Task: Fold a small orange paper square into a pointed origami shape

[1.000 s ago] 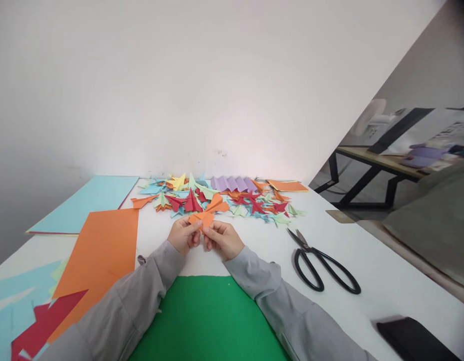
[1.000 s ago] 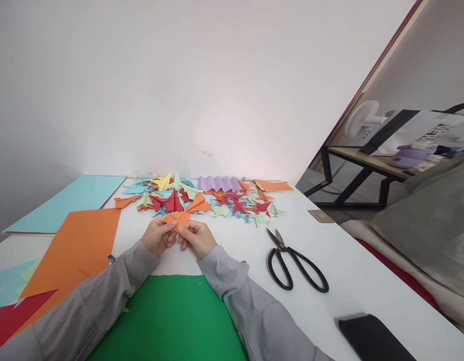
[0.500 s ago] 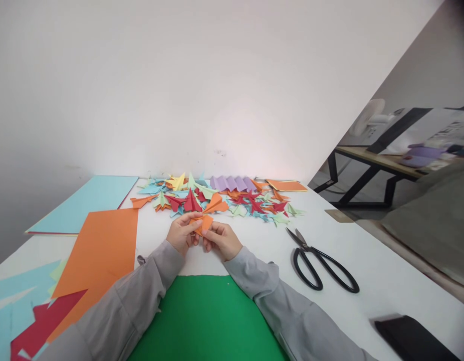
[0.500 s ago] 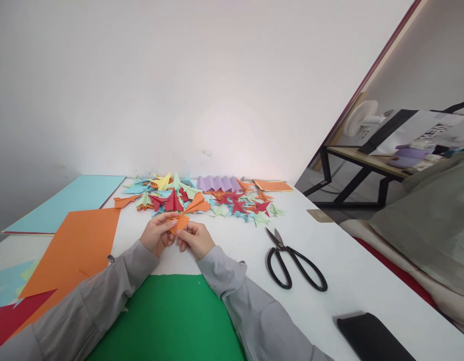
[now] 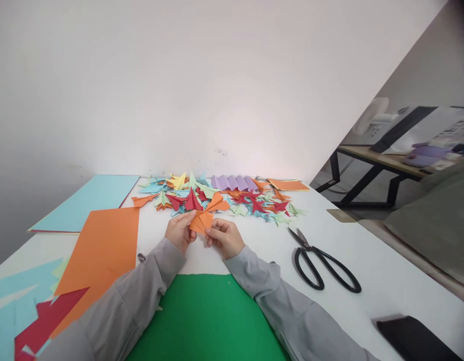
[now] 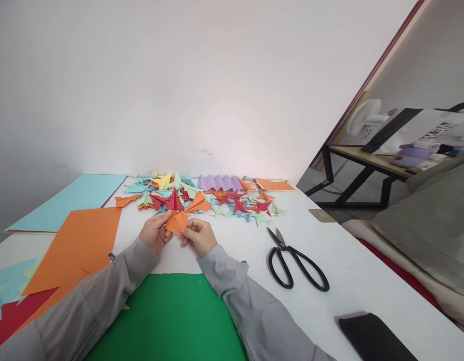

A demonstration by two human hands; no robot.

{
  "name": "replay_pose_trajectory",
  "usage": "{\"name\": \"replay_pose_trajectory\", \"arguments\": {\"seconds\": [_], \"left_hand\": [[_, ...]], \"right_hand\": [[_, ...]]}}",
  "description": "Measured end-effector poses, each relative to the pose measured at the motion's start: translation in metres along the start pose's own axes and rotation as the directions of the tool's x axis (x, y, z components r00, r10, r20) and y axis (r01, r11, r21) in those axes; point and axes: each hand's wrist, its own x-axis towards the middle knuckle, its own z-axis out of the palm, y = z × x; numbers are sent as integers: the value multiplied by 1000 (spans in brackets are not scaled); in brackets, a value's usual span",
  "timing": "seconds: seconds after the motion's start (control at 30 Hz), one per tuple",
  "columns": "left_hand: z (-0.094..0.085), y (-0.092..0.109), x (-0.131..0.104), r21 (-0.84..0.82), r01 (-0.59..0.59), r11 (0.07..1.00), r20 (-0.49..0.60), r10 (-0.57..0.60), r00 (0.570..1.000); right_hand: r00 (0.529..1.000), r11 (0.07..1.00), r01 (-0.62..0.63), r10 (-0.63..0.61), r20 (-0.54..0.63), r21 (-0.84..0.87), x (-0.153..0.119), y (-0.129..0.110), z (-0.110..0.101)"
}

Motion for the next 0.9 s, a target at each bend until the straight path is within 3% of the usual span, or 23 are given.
{"name": "replay_pose_trajectory", "arguments": {"seconds": [0.27,0.37,0.53,0.63,0.73,0.83,0.9], "left_hand": [[-2,1,1,-14,34,999,13,-33,999],[-2,0,2,-43,0,999,-34,-2,999],[-3,-5,5,5,-127,992,-132,126,983],[-2,-9,3,149,-162,975,-59,173,983],[1,-12,-1,285,-209,935,76,196,978],[2,-13,-2,321,-282,904,109,260,959],[0,-13,0,335,-305,892,103,287,952]], "right_hand": [[995,991,62,-70,-70,-116,-2,-4,2],[988,981,82,-103,-112,-178,-2,-5,2],[919,917,177,-284,-272,-358,3,-2,-3],[848,764,265,-474,-235,-588,1,0,-6],[795,511,367,-606,-23,-778,-5,1,-3],[751,266,454,-628,205,-850,-10,1,2],[746,188,491,-596,298,-851,-13,0,5]]}}
